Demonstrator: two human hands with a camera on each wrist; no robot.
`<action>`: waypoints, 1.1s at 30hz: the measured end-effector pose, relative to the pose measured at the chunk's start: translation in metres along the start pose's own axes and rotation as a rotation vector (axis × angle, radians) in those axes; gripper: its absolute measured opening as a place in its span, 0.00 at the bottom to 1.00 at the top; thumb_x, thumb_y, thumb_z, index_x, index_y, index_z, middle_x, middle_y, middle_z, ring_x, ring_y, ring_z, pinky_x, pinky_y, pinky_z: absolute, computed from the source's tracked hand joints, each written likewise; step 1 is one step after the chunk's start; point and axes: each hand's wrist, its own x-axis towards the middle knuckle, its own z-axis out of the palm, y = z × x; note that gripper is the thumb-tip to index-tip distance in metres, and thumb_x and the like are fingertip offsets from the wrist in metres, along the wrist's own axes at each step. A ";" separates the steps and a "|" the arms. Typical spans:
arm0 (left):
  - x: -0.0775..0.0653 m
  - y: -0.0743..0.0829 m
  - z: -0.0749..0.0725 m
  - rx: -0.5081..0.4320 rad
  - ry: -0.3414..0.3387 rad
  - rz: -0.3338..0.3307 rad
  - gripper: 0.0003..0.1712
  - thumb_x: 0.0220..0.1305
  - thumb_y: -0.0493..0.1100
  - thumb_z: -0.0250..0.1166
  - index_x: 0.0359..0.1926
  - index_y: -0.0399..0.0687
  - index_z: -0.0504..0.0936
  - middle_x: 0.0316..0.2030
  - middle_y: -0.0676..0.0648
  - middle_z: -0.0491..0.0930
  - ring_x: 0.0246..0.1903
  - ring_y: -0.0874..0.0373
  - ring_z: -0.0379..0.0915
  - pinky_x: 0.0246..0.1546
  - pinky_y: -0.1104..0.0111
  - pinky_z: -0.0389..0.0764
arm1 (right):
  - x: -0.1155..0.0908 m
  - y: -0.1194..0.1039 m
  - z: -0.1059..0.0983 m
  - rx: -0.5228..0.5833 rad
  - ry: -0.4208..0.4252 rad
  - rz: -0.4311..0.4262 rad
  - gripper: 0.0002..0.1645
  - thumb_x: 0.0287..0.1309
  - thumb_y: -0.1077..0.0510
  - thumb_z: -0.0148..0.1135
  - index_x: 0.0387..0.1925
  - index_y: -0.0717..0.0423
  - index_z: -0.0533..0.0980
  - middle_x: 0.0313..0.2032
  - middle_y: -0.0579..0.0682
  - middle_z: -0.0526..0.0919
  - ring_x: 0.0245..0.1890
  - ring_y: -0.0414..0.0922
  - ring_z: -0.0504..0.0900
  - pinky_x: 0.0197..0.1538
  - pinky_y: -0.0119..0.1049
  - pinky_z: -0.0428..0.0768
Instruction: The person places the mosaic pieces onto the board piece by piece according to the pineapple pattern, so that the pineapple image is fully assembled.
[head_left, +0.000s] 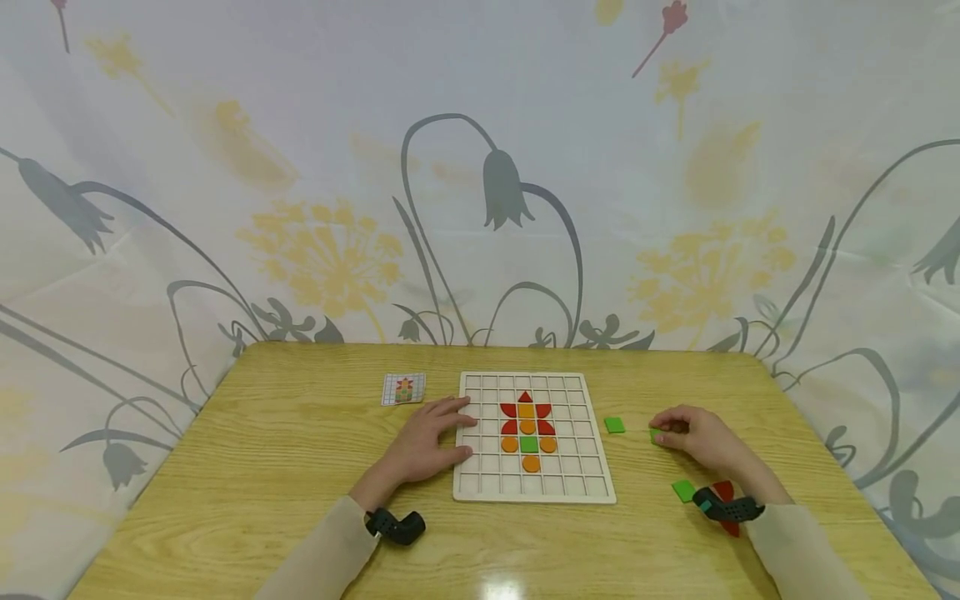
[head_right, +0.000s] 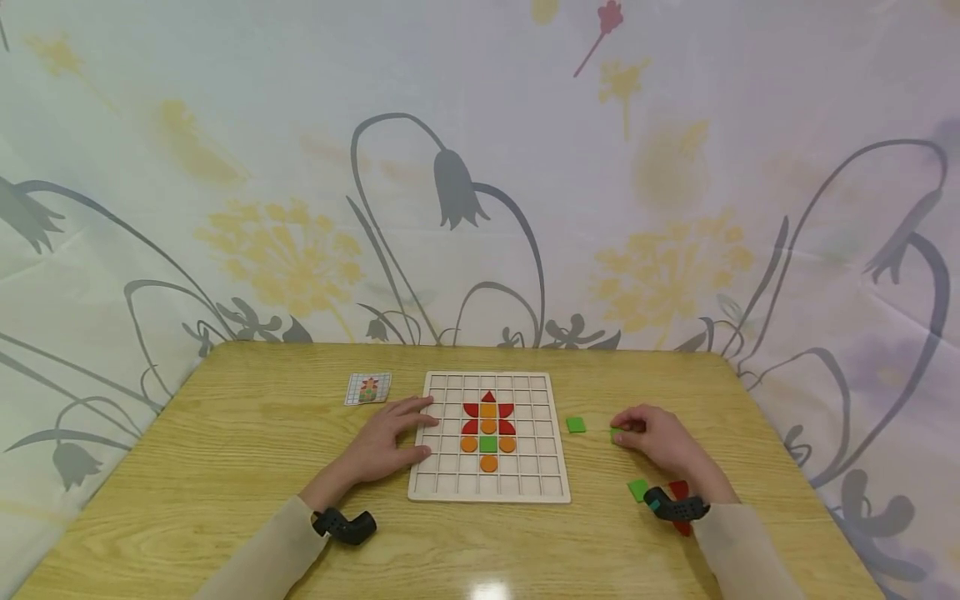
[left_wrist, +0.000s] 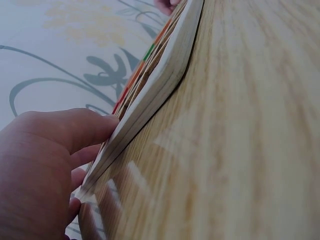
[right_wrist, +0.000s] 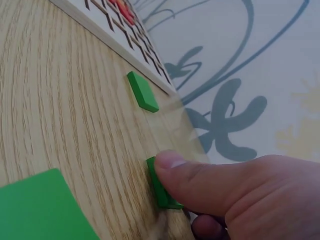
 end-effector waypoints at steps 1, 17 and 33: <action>0.000 0.000 0.000 0.001 0.003 0.002 0.23 0.64 0.51 0.66 0.59 0.50 0.82 0.71 0.46 0.66 0.71 0.43 0.56 0.67 0.42 0.58 | 0.000 0.000 0.000 -0.001 -0.004 0.005 0.17 0.62 0.57 0.68 0.48 0.65 0.81 0.40 0.51 0.82 0.39 0.45 0.78 0.40 0.36 0.77; -0.001 -0.002 0.001 -0.010 -0.009 -0.011 0.24 0.65 0.52 0.66 0.60 0.50 0.82 0.72 0.47 0.64 0.72 0.43 0.54 0.69 0.42 0.56 | -0.002 -0.008 0.003 -0.015 0.087 -0.015 0.12 0.63 0.62 0.66 0.47 0.60 0.81 0.43 0.54 0.83 0.40 0.49 0.81 0.40 0.40 0.80; 0.000 -0.003 0.001 -0.007 -0.025 -0.035 0.24 0.65 0.52 0.66 0.60 0.52 0.81 0.72 0.49 0.63 0.73 0.44 0.53 0.69 0.42 0.54 | 0.002 -0.049 0.043 0.126 0.170 -0.186 0.06 0.63 0.64 0.66 0.39 0.54 0.86 0.45 0.52 0.83 0.42 0.44 0.82 0.39 0.33 0.83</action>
